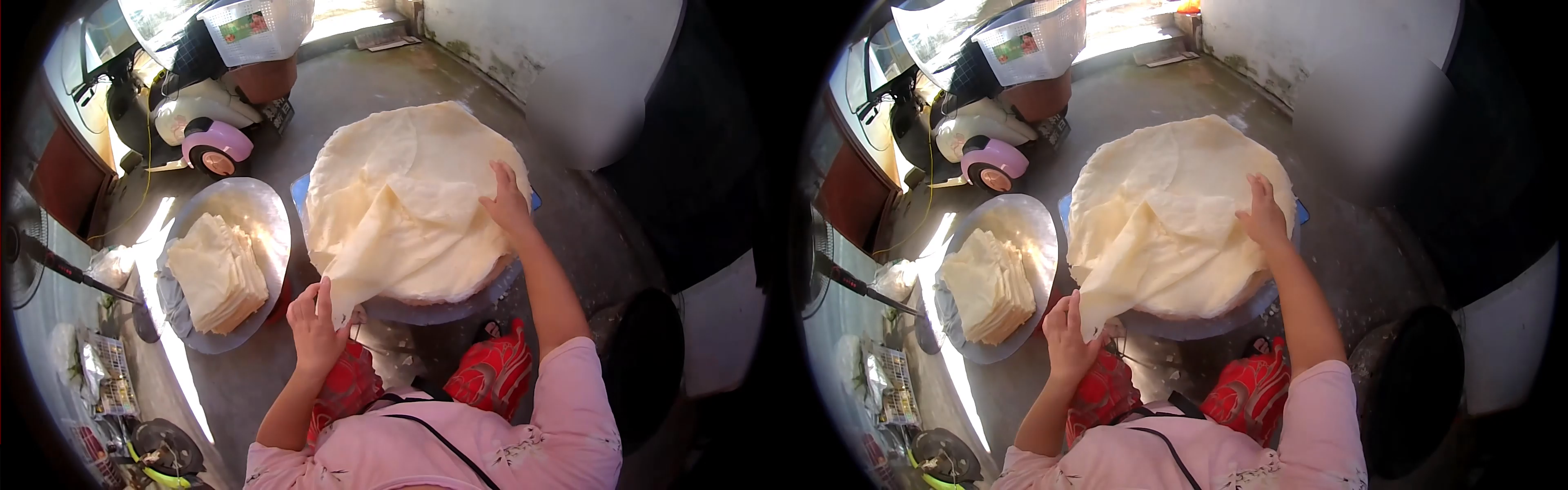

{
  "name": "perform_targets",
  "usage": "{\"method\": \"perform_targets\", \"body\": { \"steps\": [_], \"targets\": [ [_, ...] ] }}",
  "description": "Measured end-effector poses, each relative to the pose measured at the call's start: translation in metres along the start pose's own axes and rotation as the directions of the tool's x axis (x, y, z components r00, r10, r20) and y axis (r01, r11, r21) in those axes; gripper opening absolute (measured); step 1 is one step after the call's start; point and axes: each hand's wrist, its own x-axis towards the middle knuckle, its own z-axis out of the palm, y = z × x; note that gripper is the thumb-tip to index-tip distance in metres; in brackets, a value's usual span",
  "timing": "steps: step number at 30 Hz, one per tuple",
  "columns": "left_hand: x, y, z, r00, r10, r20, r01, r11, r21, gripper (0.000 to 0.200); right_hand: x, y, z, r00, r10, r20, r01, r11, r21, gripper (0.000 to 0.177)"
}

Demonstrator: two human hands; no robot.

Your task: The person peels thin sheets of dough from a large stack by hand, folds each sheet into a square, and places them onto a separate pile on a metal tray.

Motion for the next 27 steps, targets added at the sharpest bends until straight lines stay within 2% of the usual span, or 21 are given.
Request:
{"method": "perform_targets", "body": {
  "steps": [1, 2, 3, 4, 5, 6, 7, 8, 10, 11, 12, 13, 14, 16, 17, 19, 20, 21, 23, 26, 27],
  "targets": [
    [0.001, -0.001, 0.002, 0.998, 0.023, -0.052, -0.020, 0.999, 0.046, 0.081, 0.003, -0.009, -0.001, 0.996, 0.050, -0.071, -0.051, 0.999, -0.010, 0.068],
    [0.002, -0.001, 0.002, 0.998, 0.018, -0.054, -0.015, 0.999, 0.048, 0.081, 0.008, -0.006, 0.004, 0.997, 0.045, -0.068, -0.046, 0.999, -0.008, 0.068],
    [0.005, 0.000, 0.000, 0.994, -0.004, -0.105, 0.001, 1.000, -0.031, 0.070, 0.014, -0.006, 0.012, 0.934, 0.355, -0.036, -0.352, 0.933, 0.071, 0.072],
    [0.007, 0.001, -0.001, 0.987, -0.029, -0.155, 0.012, 0.994, -0.112, 0.059, 0.018, -0.004, 0.018, 0.778, 0.628, 0.019, -0.624, 0.770, 0.134, 0.077],
    [0.007, -0.002, 0.000, 0.987, -0.033, -0.156, 0.016, 0.994, -0.110, 0.059, 0.016, -0.002, 0.023, 0.780, 0.625, 0.022, -0.622, 0.772, 0.133, 0.077],
    [0.007, -0.007, 0.003, 0.978, -0.047, -0.201, 0.017, 0.989, -0.149, 0.048, 0.011, -0.005, 0.027, 0.690, 0.717, 0.096, -0.694, 0.619, 0.368, 0.067],
    [0.008, -0.010, 0.004, 0.967, -0.062, -0.246, 0.015, 0.982, -0.187, 0.038, 0.008, -0.008, 0.029, 0.599, 0.776, 0.198, -0.716, 0.408, 0.567, 0.058],
    [0.008, -0.012, 0.004, 0.968, -0.064, -0.244, 0.018, 0.982, -0.187, 0.038, 0.008, -0.005, 0.032, 0.598, 0.776, 0.200, -0.718, 0.408, 0.564, 0.058],
    [0.009, -0.014, 0.005, 0.943, -0.123, -0.310, 0.017, 0.946, -0.325, 0.024, 0.006, -0.001, 0.038, 0.603, 0.675, 0.424, -0.771, 0.359, 0.526, 0.036],
    [0.008, -0.015, 0.005, 0.944, -0.125, -0.306, 0.020, 0.945, -0.325, 0.024, 0.005, 0.001, 0.040, 0.600, 0.677, 0.426, -0.774, 0.357, 0.523, 0.036],
    [0.006, -0.017, 0.004, 0.920, -0.355, -0.168, 0.197, 0.787, -0.584, 0.022, 0.005, -0.005, 0.036, 0.585, 0.652, 0.482, -0.790, 0.321, 0.523, 0.025],
    [0.006, -0.019, 0.004, 0.850, -0.527, 0.025, 0.354, 0.534, -0.768, 0.020, 0.006, -0.011, 0.029, 0.571, 0.623, 0.534, -0.803, 0.287, 0.523, 0.015],
    [0.006, -0.026, 0.003, 0.850, -0.527, 0.023, 0.353, 0.535, -0.768, 0.020, 0.009, -0.014, 0.020, 0.572, 0.622, 0.534, -0.802, 0.288, 0.524, 0.015],
    [0.010, -0.048, -0.004, 0.741, -0.620, 0.260, 0.350, 0.025, -0.936, 0.023, 0.015, -0.021, -0.004, 0.639, 0.439, 0.631, -0.722, 0.059, 0.690, 0.011],
    [0.013, -0.055, -0.010, 0.737, -0.624, 0.258, 0.348, 0.024, -0.937, 0.023, 0.016, -0.027, -0.018, 0.697, 0.398, 0.596, -0.658, 0.026, 0.752, 0.011],
    [0.024, -0.057, -0.040, 0.648, -0.644, 0.407, 0.272, -0.303, -0.913, 0.029, 0.018, -0.039, -0.052, 0.802, 0.319, 0.505, -0.521, -0.039, 0.852, 0.012],
    [0.028, -0.057, -0.056, 0.580, -0.650, 0.491, 0.305, -0.386, -0.871, 0.034, 0.019, -0.041, -0.069, 0.829, 0.305, 0.469, -0.471, -0.075, 0.879, 0.013],
    [0.028, -0.067, -0.064, 0.575, -0.655, 0.491, 0.305, -0.385, -0.871, 0.034, 0.019, -0.046, -0.086, 0.870, 0.288, 0.401, -0.386, -0.109, 0.916, 0.012],
    [0.032, -0.086, -0.077, 0.684, -0.482, 0.547, 0.212, -0.587, -0.782, 0.032, 0.020, -0.051, -0.114, 0.925, 0.241, 0.293, -0.283, -0.074, 0.956, 0.014],
    [0.059, -0.087, -0.078, 0.732, -0.435, 0.525, 0.214, -0.584, -0.783, 0.029, 0.029, -0.054, -0.138, 0.943, 0.229, 0.241, -0.241, -0.029, 0.970, 0.016],
    [0.071, -0.088, -0.076, 0.744, -0.439, 0.504, 0.204, -0.569, -0.797, 0.027, 0.033, -0.058, -0.141, 0.930, 0.281, 0.235, -0.241, -0.013, 0.970, 0.016]
  ]
}}
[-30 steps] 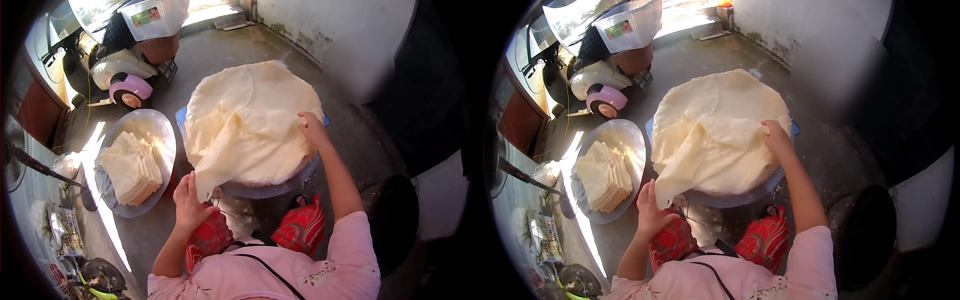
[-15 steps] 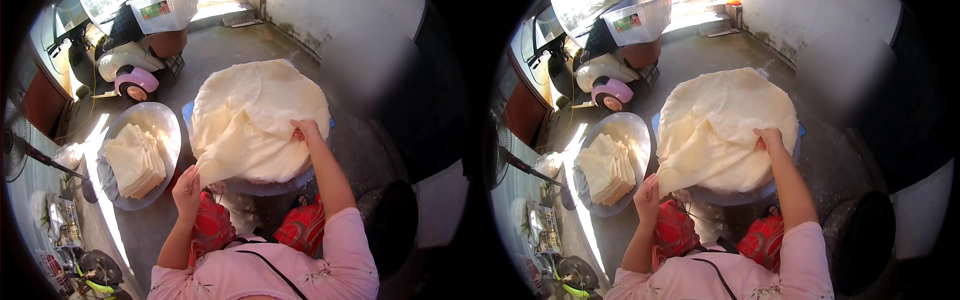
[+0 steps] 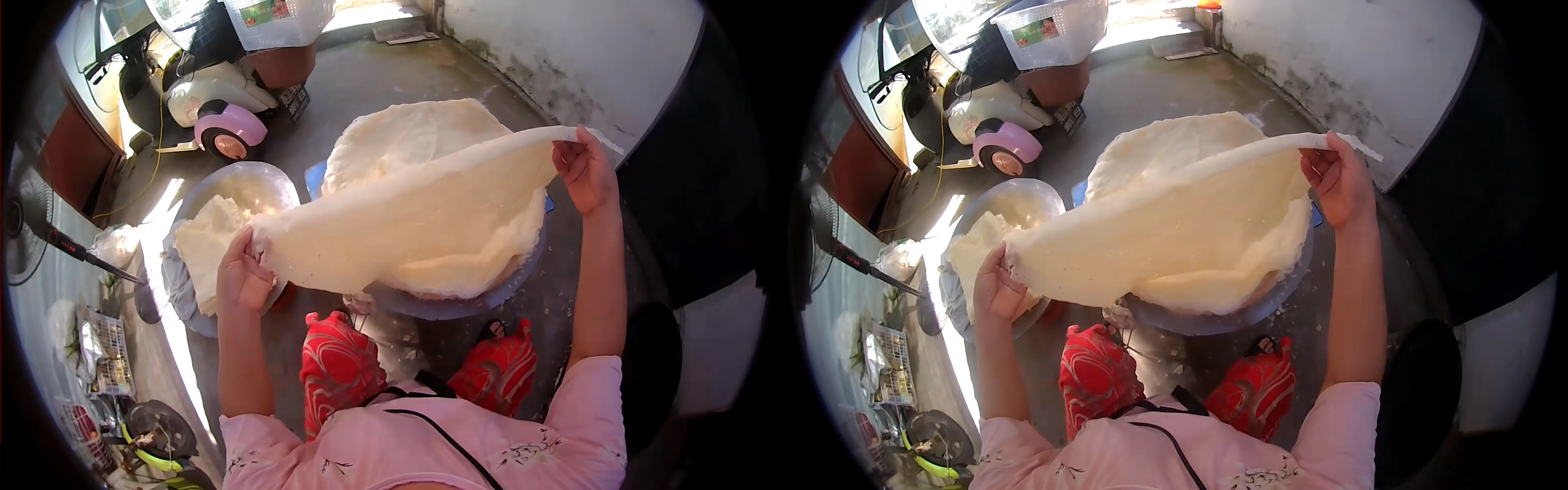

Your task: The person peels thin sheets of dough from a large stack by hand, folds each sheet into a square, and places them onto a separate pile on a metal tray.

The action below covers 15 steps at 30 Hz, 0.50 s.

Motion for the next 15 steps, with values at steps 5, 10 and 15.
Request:
{"method": "perform_targets", "body": {
  "steps": [5, 10, 15],
  "targets": [
    [0.087, 0.003, 0.037, 0.996, 0.015, 0.091, -0.020, 0.999, 0.048, 0.015, 0.035, -0.019, -0.010, 0.996, -0.063, -0.069, 0.062, 0.998, -0.023, 0.016],
    [0.106, 0.007, 0.085, 0.946, 0.214, 0.242, -0.248, 0.961, 0.122, 0.011, 0.023, -0.030, -0.029, 0.942, -0.326, 0.078, 0.324, 0.945, 0.034, 0.017],
    [0.108, -0.033, 0.049, 0.958, 0.206, 0.197, -0.269, 0.883, 0.385, 0.013, -0.036, 0.025, -0.067, 0.981, -0.130, -0.147, 0.118, 0.989, -0.084, 0.021]
  ]
}}
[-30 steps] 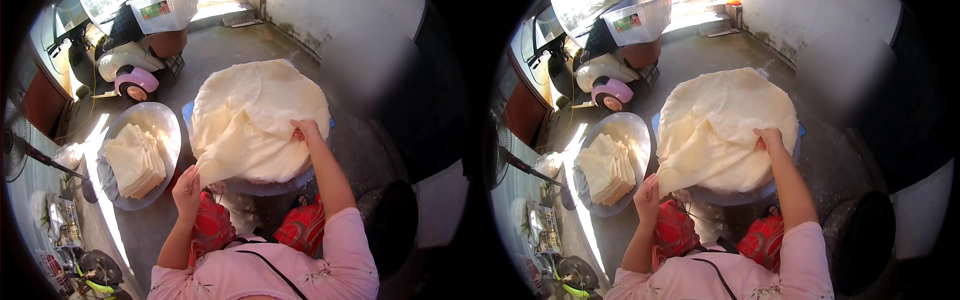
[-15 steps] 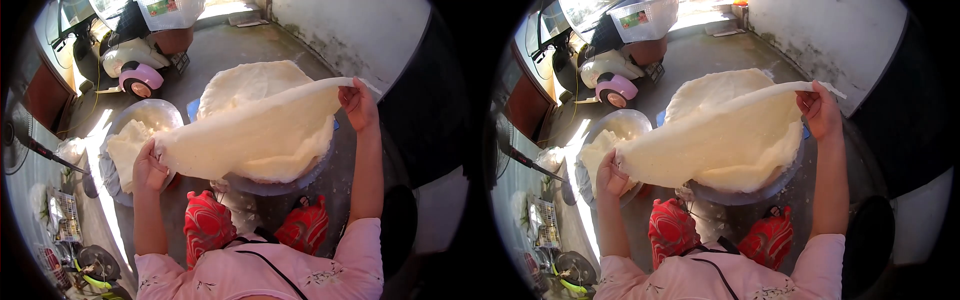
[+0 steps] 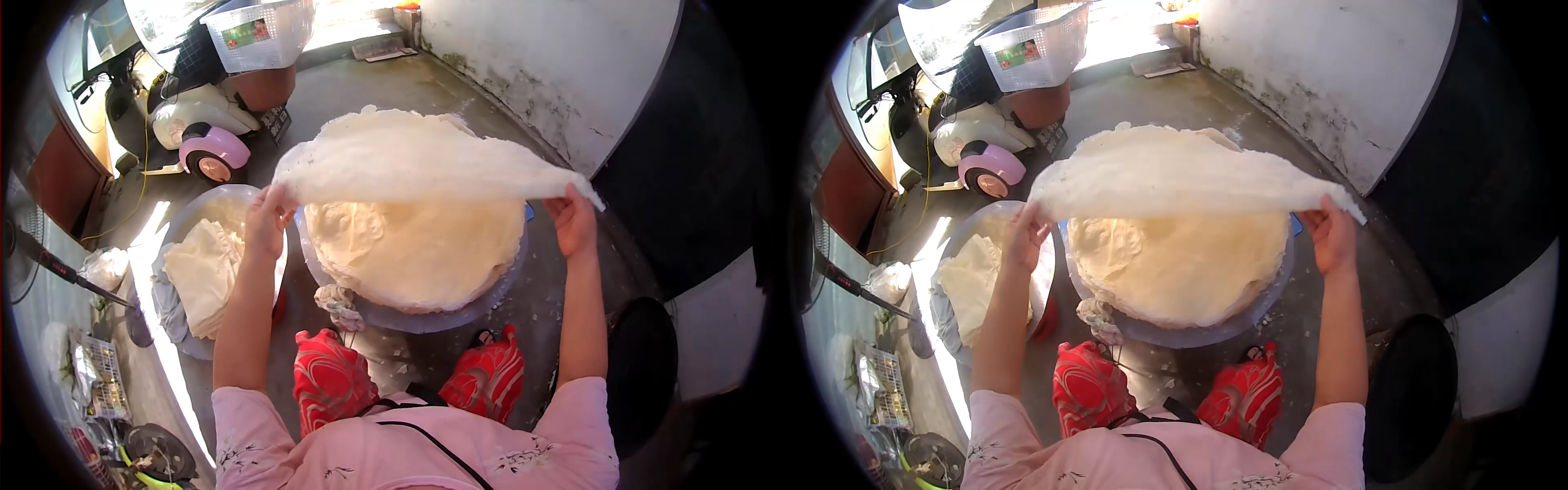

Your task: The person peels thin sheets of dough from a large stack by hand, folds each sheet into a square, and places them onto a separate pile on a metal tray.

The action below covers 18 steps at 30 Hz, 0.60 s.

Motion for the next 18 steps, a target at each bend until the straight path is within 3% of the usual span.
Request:
{"method": "perform_targets", "body": {
  "steps": [4, 8, 12, 13, 14, 16, 17, 18],
  "targets": [
    [-0.025, -0.075, -0.036, 0.982, -0.152, -0.113, 0.173, 0.961, 0.214, 0.016, -0.027, 0.084, -0.059, 0.930, 0.287, -0.229, -0.320, 0.940, -0.121, 0.022],
    [-0.045, -0.110, -0.067, 0.956, -0.263, -0.131, 0.291, 0.906, 0.307, 0.020, -0.046, 0.102, -0.063, 0.891, 0.351, -0.288, -0.392, 0.915, -0.097, 0.019],
    [-0.055, -0.097, -0.045, 0.959, -0.185, -0.216, 0.250, 0.913, 0.324, 0.031, -0.046, 0.109, -0.068, 0.889, 0.353, -0.292, -0.380, 0.924, -0.037, 0.022],
    [-0.052, -0.095, -0.038, 0.958, 0.231, -0.170, -0.031, 0.671, 0.741, 0.040, -0.044, 0.111, -0.069, 0.889, 0.356, -0.289, -0.372, 0.928, -0.001, 0.023],
    [-0.050, -0.093, -0.031, 0.831, 0.552, 0.067, -0.203, 0.189, 0.961, 0.049, -0.043, 0.112, -0.069, 0.888, 0.360, -0.286, -0.366, 0.930, 0.033, 0.025],
    [-0.054, -0.068, 0.000, 0.816, 0.450, 0.362, -0.424, 0.041, 0.905, 0.059, -0.043, 0.112, -0.062, 0.881, 0.372, -0.293, -0.377, 0.925, 0.040, 0.027],
    [-0.057, -0.065, 0.016, 0.818, 0.450, 0.360, -0.421, 0.040, 0.906, 0.059, -0.044, 0.111, -0.058, 0.875, 0.379, -0.301, -0.383, 0.923, 0.047, 0.028],
    [-0.061, -0.063, 0.032, 0.800, 0.302, 0.518, -0.506, -0.124, 0.853, 0.058, -0.044, 0.110, -0.056, 0.875, 0.381, -0.299, -0.385, 0.922, 0.046, 0.028]
  ]
}}
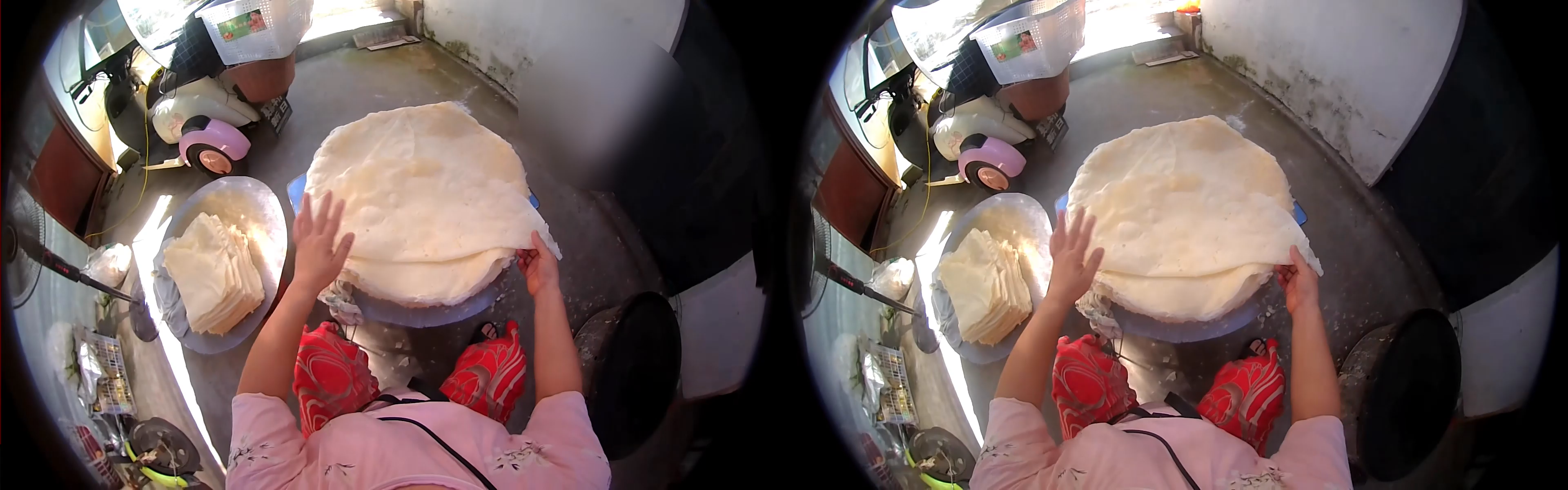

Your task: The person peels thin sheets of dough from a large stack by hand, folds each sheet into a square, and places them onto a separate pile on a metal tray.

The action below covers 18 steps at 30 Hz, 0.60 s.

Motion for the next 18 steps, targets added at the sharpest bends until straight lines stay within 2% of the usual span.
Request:
{"method": "perform_targets", "body": {
  "steps": [1, 2, 3, 4, 6, 8, 9, 11, 12, 13, 15, 17, 18],
  "targets": [
    [0.002, 0.007, -0.001, 0.976, 0.146, 0.160, -0.163, 0.981, 0.100, 0.057, -0.001, -0.001, 0.002, 1.000, 0.009, -0.023, -0.010, 1.000, -0.016, 0.029],
    [-0.001, 0.004, 0.005, 0.976, 0.146, 0.161, -0.163, 0.981, 0.101, 0.057, -0.002, -0.001, 0.003, 0.999, 0.017, -0.046, -0.019, 0.999, -0.032, 0.029],
    [-0.003, 0.002, 0.013, 0.875, 0.061, 0.480, -0.112, 0.991, 0.078, 0.055, -0.002, 0.000, 0.004, 0.999, 0.017, -0.047, -0.018, 0.999, -0.029, 0.029],
    [-0.004, -0.001, 0.019, 0.667, -0.014, 0.745, -0.059, 0.996, 0.073, 0.054, -0.004, 0.000, 0.004, 0.998, -0.003, -0.057, -0.002, 0.997, -0.081, 0.029],
    [-0.002, -0.009, 0.025, 0.641, -0.021, 0.767, -0.049, 0.996, 0.068, 0.055, -0.005, 0.001, 0.004, 0.997, -0.026, -0.078, 0.016, 0.991, -0.129, 0.028],
    [0.014, 0.009, 0.012, 0.569, -0.090, 0.817, 0.002, 0.994, 0.109, 0.060, -0.005, 0.002, 0.007, 0.990, -0.131, -0.044, 0.120, 0.972, -0.203, 0.026],
    [0.018, 0.021, 0.015, 0.568, -0.085, 0.819, 0.000, 0.995, 0.103, 0.060, -0.005, 0.000, 0.012, 0.990, -0.133, -0.049, 0.121, 0.971, -0.205, 0.026],
    [0.022, 0.049, 0.024, 0.697, 0.021, 0.717, -0.039, 0.999, 0.008, 0.065, -0.003, -0.005, 0.030, 0.917, -0.396, 0.046, 0.389, 0.863, -0.322, 0.023],
    [0.021, 0.068, 0.034, 0.740, 0.091, 0.666, -0.049, 0.996, -0.081, 0.067, 0.001, -0.005, 0.041, 0.876, -0.477, 0.068, 0.470, 0.812, -0.347, 0.021],
    [0.018, 0.087, 0.048, 0.779, 0.155, 0.607, -0.065, 0.984, -0.168, 0.069, 0.005, -0.004, 0.053, 0.876, -0.477, 0.070, 0.470, 0.811, -0.348, 0.021],
    [0.010, 0.122, 0.076, 0.764, 0.271, 0.586, -0.119, 0.951, -0.284, 0.068, 0.009, 0.001, 0.078, 0.814, -0.515, 0.270, 0.577, 0.655, -0.488, 0.019],
    [0.004, 0.148, 0.094, 0.748, 0.284, 0.600, -0.077, 0.935, -0.347, 0.066, -0.011, 0.004, 0.116, 0.725, -0.575, 0.380, 0.634, 0.340, -0.695, 0.015],
    [-0.010, 0.156, 0.110, 0.839, 0.300, 0.453, -0.170, 0.937, -0.305, 0.055, -0.026, 0.006, 0.132, 0.695, -0.536, 0.480, 0.669, 0.236, -0.705, 0.016]
  ]
}}
